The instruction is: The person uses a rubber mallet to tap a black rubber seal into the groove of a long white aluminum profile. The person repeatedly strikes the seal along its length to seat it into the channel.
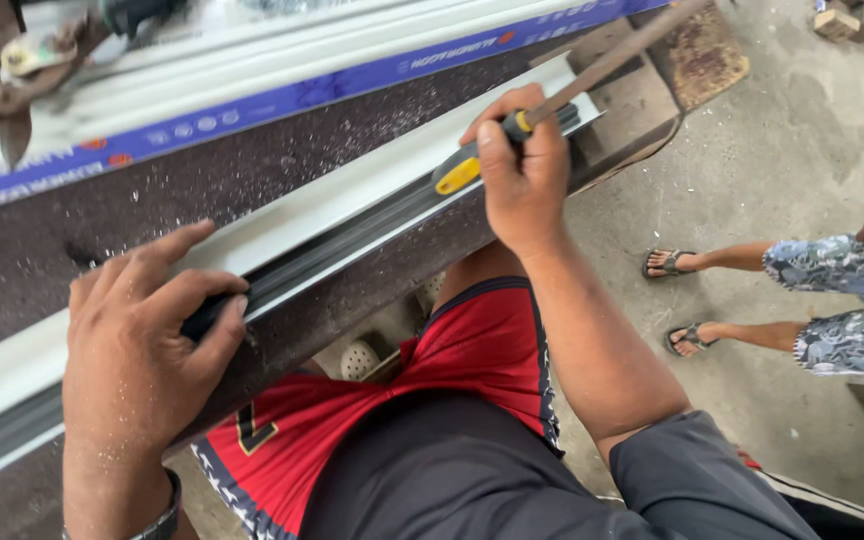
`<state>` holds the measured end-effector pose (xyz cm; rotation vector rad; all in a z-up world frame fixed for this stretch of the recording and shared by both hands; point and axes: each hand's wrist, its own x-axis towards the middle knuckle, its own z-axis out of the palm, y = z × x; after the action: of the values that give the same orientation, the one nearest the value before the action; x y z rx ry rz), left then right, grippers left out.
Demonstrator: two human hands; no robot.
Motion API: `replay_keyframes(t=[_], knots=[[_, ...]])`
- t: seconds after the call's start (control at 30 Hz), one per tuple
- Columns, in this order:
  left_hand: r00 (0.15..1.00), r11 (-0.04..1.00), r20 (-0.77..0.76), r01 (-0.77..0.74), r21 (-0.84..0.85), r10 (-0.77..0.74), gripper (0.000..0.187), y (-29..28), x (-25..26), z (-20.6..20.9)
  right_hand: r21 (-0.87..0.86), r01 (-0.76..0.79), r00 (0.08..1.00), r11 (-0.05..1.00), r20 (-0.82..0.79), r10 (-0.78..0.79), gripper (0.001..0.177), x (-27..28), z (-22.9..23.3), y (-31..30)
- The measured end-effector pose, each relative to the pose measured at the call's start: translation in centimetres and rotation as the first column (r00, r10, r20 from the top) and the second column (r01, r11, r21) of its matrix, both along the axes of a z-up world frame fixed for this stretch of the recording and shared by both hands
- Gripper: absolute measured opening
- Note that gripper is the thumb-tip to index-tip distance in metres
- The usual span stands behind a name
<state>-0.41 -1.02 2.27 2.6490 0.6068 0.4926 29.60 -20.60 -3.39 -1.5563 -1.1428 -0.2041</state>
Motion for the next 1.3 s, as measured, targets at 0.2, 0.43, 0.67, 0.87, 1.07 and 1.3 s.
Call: replay_keyframes(t=[0.2, 0.43, 0.67, 0.87, 1.07, 1.3], knots=[[0.999, 0.996, -0.047, 0.023, 0.088, -0.019, 0.022, -1.0, 1.7, 1.1, 0.016, 0.013, 0.992, 1.0, -0.123, -0.011, 0.005, -0.4, 0.0, 0.3], [0.987, 0.987, 0.036, 0.159, 0.0, -0.159, 0.059, -3.2, 5.5, 1.0, 0.038, 0.13, 0.988, 0.991, -0.09, -0.126, 0.01, 0.0, -1.4, 0.5], [0.883, 0.94, 0.368, 0.336, -0.063, -0.291, 0.078, -5.8, 9.4, 1.4, 0.095, -0.151, 0.851, 0.984, -0.493, 0.178, 0.009, -2.8, 1.6, -0.6], [0.952, 0.975, 0.241, 0.21, -0.066, -0.189, 0.055, -7.1, 8.7, -0.3, -0.178, -0.312, 0.883, 0.933, -0.417, 0.216, 0.019, -4.7, 1.6, -2.8], [0.963, 0.993, 0.245, 0.113, 0.033, -0.117, 0.041, -4.6, 2.7, 0.3, -0.717, -0.121, 0.969, 0.686, 0.064, 0.238, 0.023, -5.2, 4.2, -3.4], [0.967, 0.988, 0.223, 0.1, 0.115, -0.124, 0.037, -2.6, -2.6, 2.6, -0.347, 0.039, 0.804, 0.937, 0.568, 0.177, 0.028, -7.0, 8.9, -3.0]])
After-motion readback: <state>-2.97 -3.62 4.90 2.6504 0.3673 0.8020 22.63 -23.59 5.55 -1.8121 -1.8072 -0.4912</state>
